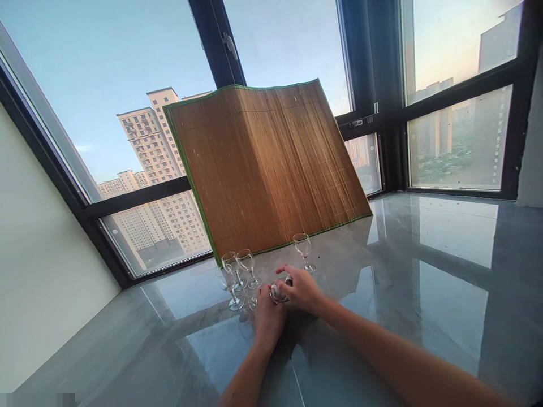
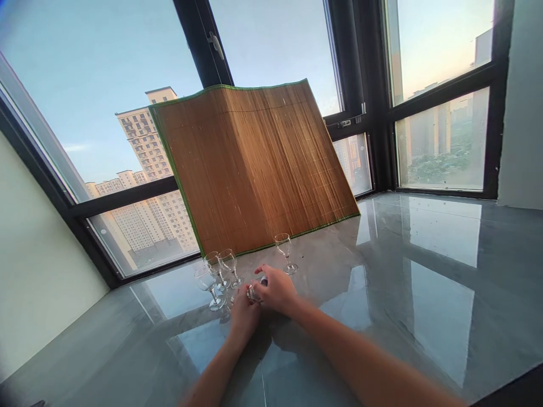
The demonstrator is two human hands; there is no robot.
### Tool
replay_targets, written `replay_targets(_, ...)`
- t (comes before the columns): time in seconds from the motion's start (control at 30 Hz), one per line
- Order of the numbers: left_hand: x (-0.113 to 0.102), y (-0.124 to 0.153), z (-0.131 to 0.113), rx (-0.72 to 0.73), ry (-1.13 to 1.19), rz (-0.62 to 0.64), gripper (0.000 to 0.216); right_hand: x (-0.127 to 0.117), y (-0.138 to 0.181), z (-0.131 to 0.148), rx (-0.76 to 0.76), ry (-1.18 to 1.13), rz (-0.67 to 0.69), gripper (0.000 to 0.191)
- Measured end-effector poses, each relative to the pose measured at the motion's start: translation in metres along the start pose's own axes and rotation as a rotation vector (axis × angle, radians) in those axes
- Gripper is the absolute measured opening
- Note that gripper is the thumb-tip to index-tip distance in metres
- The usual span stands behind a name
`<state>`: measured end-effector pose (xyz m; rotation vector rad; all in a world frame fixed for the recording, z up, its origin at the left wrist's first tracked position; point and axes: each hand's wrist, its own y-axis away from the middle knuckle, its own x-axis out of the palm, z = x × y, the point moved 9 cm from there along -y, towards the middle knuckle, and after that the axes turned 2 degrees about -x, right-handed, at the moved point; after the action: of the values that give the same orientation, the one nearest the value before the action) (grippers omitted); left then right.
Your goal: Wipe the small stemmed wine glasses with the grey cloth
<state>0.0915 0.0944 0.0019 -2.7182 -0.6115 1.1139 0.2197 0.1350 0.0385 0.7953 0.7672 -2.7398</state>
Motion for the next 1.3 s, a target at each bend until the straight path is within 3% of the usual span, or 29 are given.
replay_targets(0.8,-0.001,0.002,-0.003,0.087,0.042,-0.045,0.018,-0.008,0.0,0.006,-0.014,0.036,-0.072,0.041)
replay_targets(0.87,0.0,0.004,-0.007,0.135,0.08,-0.046,0.028,-0.009,0.001,0.007,-0.019,0.03,-0.087,0.046)
replay_targets(0.97,0.0,0.008,-0.01,0.158,0.147,-0.065,0.061,-0.008,0.001,0.007,-0.014,-0.002,-0.084,0.049)
replay_targets(1.03,0.0,0.01,-0.01,0.141,0.166,-0.075,0.068,-0.006,0.002,0.006,-0.009,-0.025,-0.073,0.048)
replay_targets(1.2,-0.001,0.008,-0.019,0.193,0.159,-0.079,0.049,-0.009,0.001,0.005,-0.007,-0.07,-0.086,0.044)
replay_targets(1.3,0.0,0.005,-0.016,0.162,0.191,-0.064,0.049,-0.012,0.0,0.004,-0.003,-0.092,-0.1,0.042)
